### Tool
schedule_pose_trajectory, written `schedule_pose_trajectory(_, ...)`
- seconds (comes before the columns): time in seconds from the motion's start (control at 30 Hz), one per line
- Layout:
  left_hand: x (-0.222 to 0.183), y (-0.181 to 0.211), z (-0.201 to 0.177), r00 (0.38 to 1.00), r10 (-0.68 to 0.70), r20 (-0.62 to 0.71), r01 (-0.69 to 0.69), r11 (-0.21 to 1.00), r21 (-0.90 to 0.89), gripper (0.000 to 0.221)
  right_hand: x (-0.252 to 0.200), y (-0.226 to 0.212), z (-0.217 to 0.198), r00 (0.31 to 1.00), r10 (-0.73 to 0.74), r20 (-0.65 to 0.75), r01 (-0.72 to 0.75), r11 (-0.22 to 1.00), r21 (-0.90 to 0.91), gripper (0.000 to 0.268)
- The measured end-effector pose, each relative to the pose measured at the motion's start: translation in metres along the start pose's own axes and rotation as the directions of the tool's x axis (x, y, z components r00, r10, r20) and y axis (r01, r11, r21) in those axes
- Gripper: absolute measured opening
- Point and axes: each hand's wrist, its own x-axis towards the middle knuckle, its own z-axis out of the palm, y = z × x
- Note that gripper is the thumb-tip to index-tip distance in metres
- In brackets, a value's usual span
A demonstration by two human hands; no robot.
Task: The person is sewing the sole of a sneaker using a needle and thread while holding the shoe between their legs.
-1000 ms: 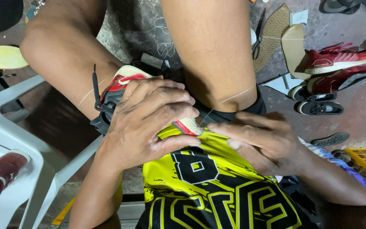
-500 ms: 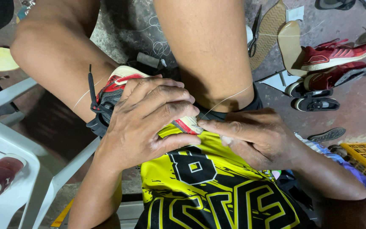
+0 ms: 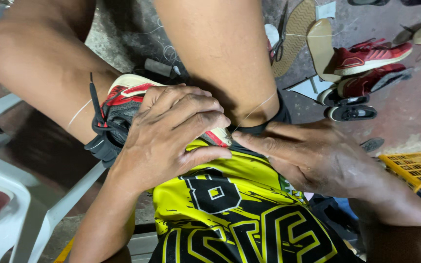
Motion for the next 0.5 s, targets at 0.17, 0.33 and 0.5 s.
schedule_pose_trajectory(0.17, 0.008, -0.005, 0.012, 0.999, 0.038, 0.019, -0.037, 0.999, -0.037, 0.047, -0.004, -0.01, -0.019, 0.994, -0.081, -0.071, 0.071, 0.99, -0.122, 0.049)
schedule_pose_trajectory(0.33, 0.01, -0.008, 0.016, 0.999, 0.037, 0.022, -0.036, 0.998, -0.044, 0.046, 0.006, -0.022, -0.031, 0.992, 0.022, 0.127, 0.024, 0.936, -0.351, 0.054)
schedule_pose_trajectory(0.5, 0.008, -0.012, 0.016, 0.999, 0.031, 0.023, -0.03, 0.999, -0.046, 0.045, 0.016, -0.032, -0.033, 0.99, -0.042, 0.138, 0.094, 0.915, -0.392, 0.054)
